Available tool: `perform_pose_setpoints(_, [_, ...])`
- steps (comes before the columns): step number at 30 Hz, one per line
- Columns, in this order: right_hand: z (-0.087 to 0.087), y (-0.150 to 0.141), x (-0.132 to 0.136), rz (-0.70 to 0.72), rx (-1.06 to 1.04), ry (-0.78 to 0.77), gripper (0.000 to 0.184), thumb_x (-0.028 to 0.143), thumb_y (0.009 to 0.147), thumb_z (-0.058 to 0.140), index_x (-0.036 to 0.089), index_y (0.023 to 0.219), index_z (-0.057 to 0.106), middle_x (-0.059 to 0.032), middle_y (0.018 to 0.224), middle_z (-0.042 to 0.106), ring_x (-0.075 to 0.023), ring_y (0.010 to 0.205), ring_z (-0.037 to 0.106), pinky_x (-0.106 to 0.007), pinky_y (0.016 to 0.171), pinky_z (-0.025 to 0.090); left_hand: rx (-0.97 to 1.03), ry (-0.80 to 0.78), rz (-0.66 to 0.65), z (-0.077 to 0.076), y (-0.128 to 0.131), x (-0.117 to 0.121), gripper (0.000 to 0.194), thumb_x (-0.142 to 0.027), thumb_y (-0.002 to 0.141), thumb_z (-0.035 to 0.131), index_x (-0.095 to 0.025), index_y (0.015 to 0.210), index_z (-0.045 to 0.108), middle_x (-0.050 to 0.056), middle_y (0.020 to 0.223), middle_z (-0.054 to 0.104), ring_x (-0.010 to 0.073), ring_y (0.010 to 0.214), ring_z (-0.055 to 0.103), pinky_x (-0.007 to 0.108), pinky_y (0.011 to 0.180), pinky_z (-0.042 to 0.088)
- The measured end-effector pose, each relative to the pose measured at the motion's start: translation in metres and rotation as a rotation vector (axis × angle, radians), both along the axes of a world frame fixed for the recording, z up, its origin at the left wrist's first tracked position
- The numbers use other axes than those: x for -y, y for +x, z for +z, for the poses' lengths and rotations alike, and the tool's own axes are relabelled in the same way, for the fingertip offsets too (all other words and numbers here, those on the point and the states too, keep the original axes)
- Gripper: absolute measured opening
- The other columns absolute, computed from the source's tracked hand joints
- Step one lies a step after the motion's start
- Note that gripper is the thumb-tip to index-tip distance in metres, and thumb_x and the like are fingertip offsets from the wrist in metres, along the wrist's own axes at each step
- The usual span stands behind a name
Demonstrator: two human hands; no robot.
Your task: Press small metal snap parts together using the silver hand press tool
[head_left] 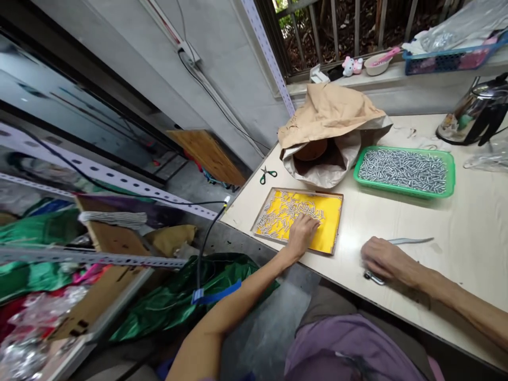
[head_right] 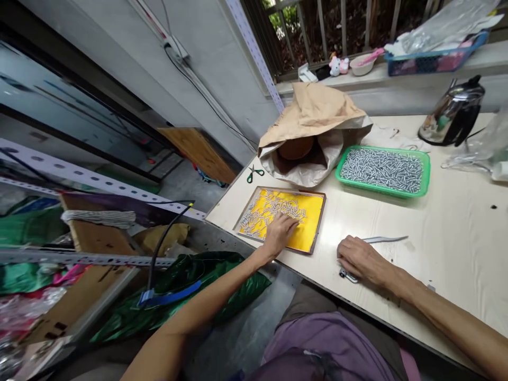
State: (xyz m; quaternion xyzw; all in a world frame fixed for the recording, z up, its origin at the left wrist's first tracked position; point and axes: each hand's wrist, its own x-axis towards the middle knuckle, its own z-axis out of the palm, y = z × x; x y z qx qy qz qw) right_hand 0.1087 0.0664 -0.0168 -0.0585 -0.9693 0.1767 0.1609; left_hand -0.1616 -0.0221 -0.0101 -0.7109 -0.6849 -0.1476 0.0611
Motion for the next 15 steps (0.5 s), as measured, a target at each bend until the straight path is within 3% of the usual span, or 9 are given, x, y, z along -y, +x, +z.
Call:
perform_pose_setpoints(4, [0.038, 0.001, -0.031, -0.345, -0.321, -0.141, 0.013, 0.023, 0.094, 0.044, 0.022, 0.087, 0.055, -0.0031, 0.077, 0.063, -0.0158, 0.068, 0.057, -0.029, 0.063, 0.045, -0.053, -0.174, -0.086, -0.012, -0.014, -0.015, 0.02, -0.021, 0.094, 0.052, -0.018, 0.08, 0.067, 0.006, 0.082, 0.062, 0.0188, 0.083, 0.051, 0.03, 0.071, 0.042])
perform_pose_setpoints(8, [0.068, 0.001, -0.09, -0.757, -0.488, -0.143, 0.008, 0.028, 0.088, 0.054, 0.023, 0.091, 0.059, -0.0028, 0.084, 0.067, -0.0164, 0.068, 0.06, -0.031, 0.066, 0.048, -0.136, -0.231, -0.169, -0.021, -0.014, -0.02, 0.021, -0.018, 0.095, 0.049, -0.018, 0.083, 0.066, 0.006, 0.081, 0.059, 0.0196, 0.083, 0.05, 0.03, 0.071, 0.041])
perform_pose_setpoints(12, [0.074, 0.006, -0.143, -0.869, -0.38, -0.181, 0.014, 0.028, 0.085, 0.058, 0.02, 0.094, 0.065, -0.0049, 0.087, 0.07, -0.0176, 0.068, 0.061, -0.034, 0.071, 0.051, -0.197, -0.279, -0.226, -0.025, -0.018, -0.024, 0.02, -0.015, 0.095, 0.046, -0.017, 0.086, 0.064, 0.007, 0.085, 0.06, 0.0208, 0.086, 0.051, 0.032, 0.074, 0.042])
perform_pose_setpoints(15, [0.069, 0.013, -0.146, -0.835, -0.267, -0.128, 0.025, 0.029, 0.085, 0.06, 0.019, 0.108, 0.066, -0.0086, 0.102, 0.069, -0.0185, 0.07, 0.061, -0.038, 0.075, 0.052, -0.21, -0.317, -0.216, -0.027, -0.017, -0.025, 0.019, -0.013, 0.094, 0.045, -0.018, 0.091, 0.063, 0.007, 0.089, 0.06, 0.021, 0.089, 0.051, 0.032, 0.076, 0.043])
